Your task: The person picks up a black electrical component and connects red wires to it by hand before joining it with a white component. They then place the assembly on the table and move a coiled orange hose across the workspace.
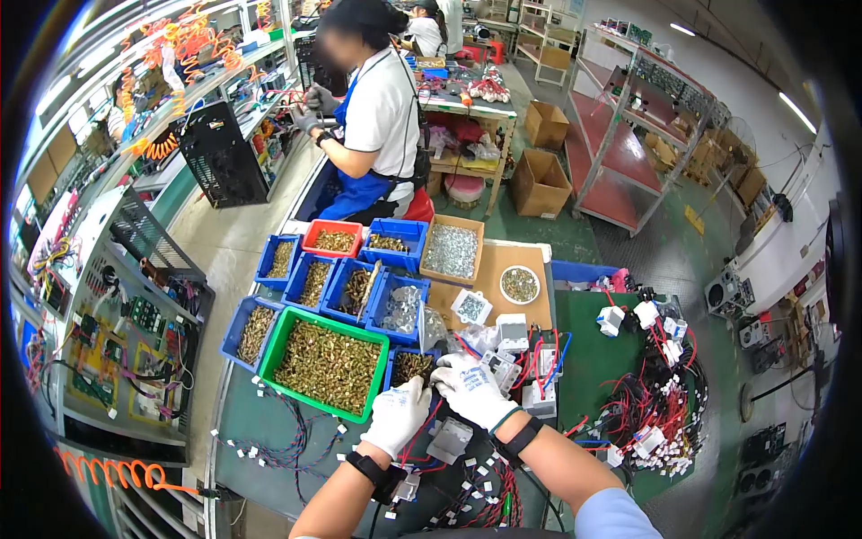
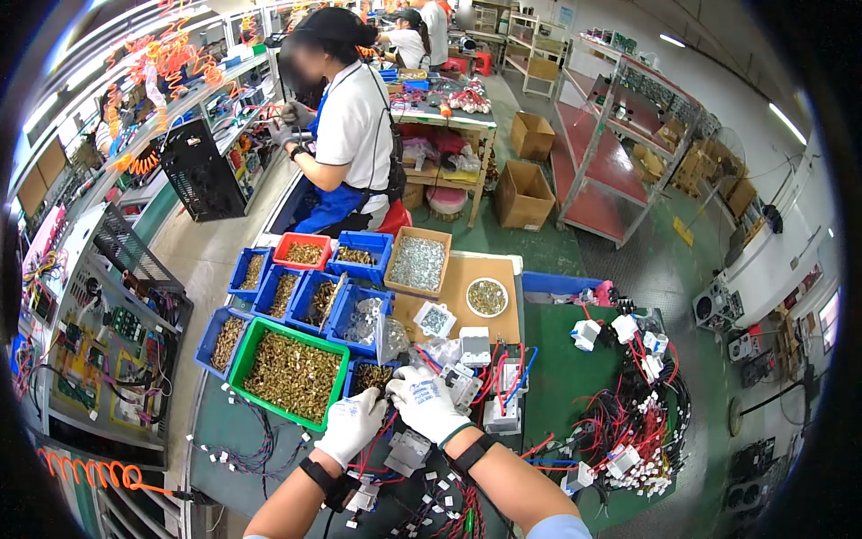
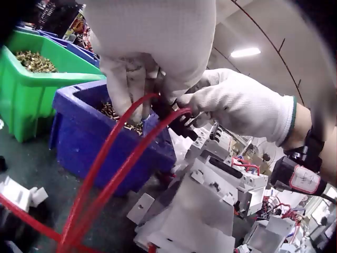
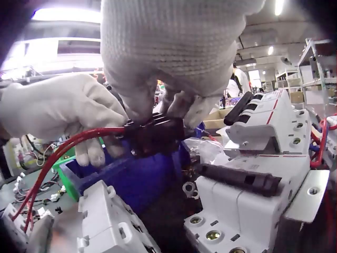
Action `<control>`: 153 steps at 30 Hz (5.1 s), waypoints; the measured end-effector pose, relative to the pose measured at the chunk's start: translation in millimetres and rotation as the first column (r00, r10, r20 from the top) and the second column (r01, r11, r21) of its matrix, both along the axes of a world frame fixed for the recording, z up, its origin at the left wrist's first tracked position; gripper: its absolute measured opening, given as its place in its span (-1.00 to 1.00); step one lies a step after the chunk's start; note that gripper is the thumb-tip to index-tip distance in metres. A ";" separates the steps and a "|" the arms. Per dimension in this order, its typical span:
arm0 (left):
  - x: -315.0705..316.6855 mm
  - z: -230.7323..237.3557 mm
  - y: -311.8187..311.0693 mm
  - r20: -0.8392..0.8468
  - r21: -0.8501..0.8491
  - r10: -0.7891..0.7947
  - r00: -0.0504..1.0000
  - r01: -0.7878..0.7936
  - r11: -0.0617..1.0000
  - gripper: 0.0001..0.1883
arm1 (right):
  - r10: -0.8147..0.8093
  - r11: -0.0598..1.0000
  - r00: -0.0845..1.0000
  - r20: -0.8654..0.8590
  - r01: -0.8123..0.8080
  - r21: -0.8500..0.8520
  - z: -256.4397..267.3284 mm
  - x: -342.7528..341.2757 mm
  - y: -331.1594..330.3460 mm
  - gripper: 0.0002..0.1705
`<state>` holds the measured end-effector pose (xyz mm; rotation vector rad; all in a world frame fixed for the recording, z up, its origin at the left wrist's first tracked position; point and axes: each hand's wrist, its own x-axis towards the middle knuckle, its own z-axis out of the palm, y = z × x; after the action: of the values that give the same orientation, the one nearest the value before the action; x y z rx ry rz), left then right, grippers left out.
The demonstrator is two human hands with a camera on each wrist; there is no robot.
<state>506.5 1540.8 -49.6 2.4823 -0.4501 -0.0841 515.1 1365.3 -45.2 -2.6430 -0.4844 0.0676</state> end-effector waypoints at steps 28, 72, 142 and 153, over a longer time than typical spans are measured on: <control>-1.6 -25.5 4.2 -0.243 -0.338 0.119 0.963 -0.199 0.920 -0.69 | -0.080 0.948 0.993 0.084 0.050 0.314 -14.0 -11.3 2.4 -0.80; -12.7 -19.3 -11.7 -0.612 -0.602 0.089 0.786 -0.536 0.592 -0.62 | -0.079 0.917 0.997 0.024 0.063 0.393 -18.4 -12.4 -6.5 -0.79; -16.9 -30.2 -16.7 -0.369 -0.494 0.238 0.899 -0.406 0.768 -0.65 | 0.029 0.986 0.999 0.033 -0.034 0.164 7.3 -7.3 -6.5 -0.75; -18.6 -41.1 -17.1 -0.395 -0.548 0.225 0.890 -0.425 0.720 -0.63 | -0.123 0.945 0.979 -0.164 0.166 0.283 -6.7 6.4 -4.6 -0.76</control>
<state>487.9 1523.7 -90.7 1.8005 0.1081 -0.1418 521.5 1360.7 -51.9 -2.3503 -0.2288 0.1288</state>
